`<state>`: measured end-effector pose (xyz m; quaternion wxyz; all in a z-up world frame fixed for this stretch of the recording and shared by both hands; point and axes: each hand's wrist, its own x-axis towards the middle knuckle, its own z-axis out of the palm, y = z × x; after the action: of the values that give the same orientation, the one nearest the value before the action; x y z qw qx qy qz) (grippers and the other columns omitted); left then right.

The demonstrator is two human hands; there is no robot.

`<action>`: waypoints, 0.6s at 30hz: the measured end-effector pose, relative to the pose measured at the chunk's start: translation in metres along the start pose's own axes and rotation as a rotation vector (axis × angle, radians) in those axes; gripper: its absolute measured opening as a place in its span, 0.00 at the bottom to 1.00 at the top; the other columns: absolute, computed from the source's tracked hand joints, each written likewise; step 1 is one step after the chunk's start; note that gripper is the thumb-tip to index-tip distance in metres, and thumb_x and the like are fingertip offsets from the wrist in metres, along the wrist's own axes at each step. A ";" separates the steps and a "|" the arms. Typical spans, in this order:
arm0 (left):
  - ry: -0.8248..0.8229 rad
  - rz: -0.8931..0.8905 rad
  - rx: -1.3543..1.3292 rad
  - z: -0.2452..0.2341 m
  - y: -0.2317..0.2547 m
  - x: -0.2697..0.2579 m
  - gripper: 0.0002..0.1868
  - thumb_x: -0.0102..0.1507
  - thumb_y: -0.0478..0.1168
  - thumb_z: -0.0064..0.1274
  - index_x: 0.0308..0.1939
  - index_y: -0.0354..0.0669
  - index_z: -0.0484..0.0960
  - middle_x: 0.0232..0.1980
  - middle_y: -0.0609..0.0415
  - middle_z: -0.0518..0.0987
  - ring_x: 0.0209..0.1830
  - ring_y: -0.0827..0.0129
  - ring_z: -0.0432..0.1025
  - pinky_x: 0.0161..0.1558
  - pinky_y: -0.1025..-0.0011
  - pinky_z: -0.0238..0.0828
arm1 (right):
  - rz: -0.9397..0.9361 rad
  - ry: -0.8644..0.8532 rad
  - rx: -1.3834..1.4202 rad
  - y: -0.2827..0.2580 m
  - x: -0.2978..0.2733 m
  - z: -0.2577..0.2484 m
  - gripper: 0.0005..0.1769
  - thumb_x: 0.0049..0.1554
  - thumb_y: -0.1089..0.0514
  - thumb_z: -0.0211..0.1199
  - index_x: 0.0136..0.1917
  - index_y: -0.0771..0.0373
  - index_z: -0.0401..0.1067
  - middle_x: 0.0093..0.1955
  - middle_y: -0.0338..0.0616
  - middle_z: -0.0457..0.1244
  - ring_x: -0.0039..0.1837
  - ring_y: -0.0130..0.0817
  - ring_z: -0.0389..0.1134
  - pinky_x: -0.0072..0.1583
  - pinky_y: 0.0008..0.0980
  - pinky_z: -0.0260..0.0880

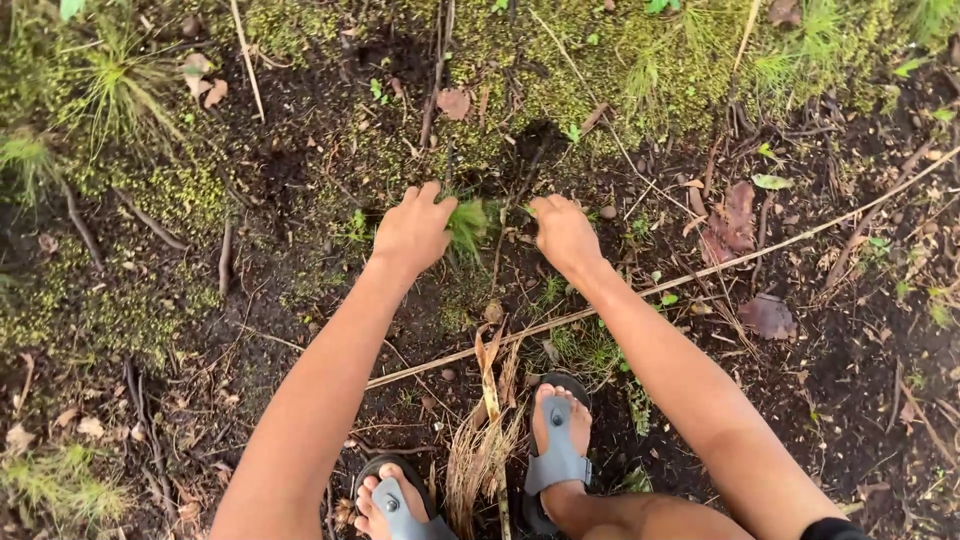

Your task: Weeding small plants and grass from a patch of soil and moss in an outdoor area by hand.

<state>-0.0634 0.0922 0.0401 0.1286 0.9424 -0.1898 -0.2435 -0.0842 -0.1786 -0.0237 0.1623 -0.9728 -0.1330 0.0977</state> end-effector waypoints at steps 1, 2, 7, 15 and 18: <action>0.001 -0.005 -0.004 0.003 -0.003 -0.003 0.29 0.59 0.41 0.64 0.64 0.46 0.75 0.67 0.45 0.68 0.67 0.51 0.66 0.56 0.58 0.76 | -0.005 -0.003 -0.001 -0.017 0.003 -0.001 0.19 0.55 0.75 0.55 0.58 0.69 0.77 0.49 0.57 0.70 0.48 0.48 0.73 0.54 0.42 0.76; 0.041 -0.006 -0.068 0.005 -0.005 -0.003 0.32 0.58 0.41 0.65 0.66 0.45 0.73 0.68 0.46 0.68 0.67 0.51 0.66 0.58 0.57 0.75 | -0.089 0.114 0.154 -0.033 0.008 -0.004 0.15 0.58 0.72 0.57 0.56 0.67 0.78 0.52 0.53 0.71 0.51 0.44 0.74 0.55 0.38 0.77; 0.183 -0.030 -0.325 0.001 -0.016 -0.008 0.48 0.51 0.42 0.73 0.70 0.39 0.64 0.70 0.43 0.66 0.70 0.50 0.63 0.65 0.56 0.65 | 0.067 0.082 0.617 -0.126 0.053 -0.015 0.10 0.62 0.64 0.61 0.54 0.61 0.80 0.51 0.45 0.72 0.48 0.35 0.75 0.49 0.29 0.77; 0.302 -0.136 -0.532 0.015 -0.038 -0.019 0.21 0.62 0.36 0.61 0.61 0.41 0.81 0.56 0.47 0.82 0.50 0.58 0.79 0.57 0.64 0.78 | -0.034 -0.747 0.359 -0.148 0.096 -0.100 0.20 0.63 0.64 0.53 0.64 0.47 0.74 0.51 0.43 0.73 0.43 0.45 0.72 0.49 0.42 0.78; 0.264 -0.157 -0.500 0.031 -0.046 -0.007 0.14 0.65 0.36 0.58 0.54 0.42 0.86 0.51 0.49 0.84 0.45 0.60 0.80 0.53 0.66 0.81 | -0.065 -0.176 0.484 -0.065 0.120 -0.060 0.12 0.58 0.63 0.63 0.53 0.53 0.82 0.53 0.41 0.73 0.50 0.27 0.73 0.54 0.31 0.73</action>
<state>-0.0711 0.1312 0.0014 0.3613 0.9168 -0.0319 -0.1673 0.0285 -0.1019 0.0363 0.3813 -0.8886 -0.1508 0.2057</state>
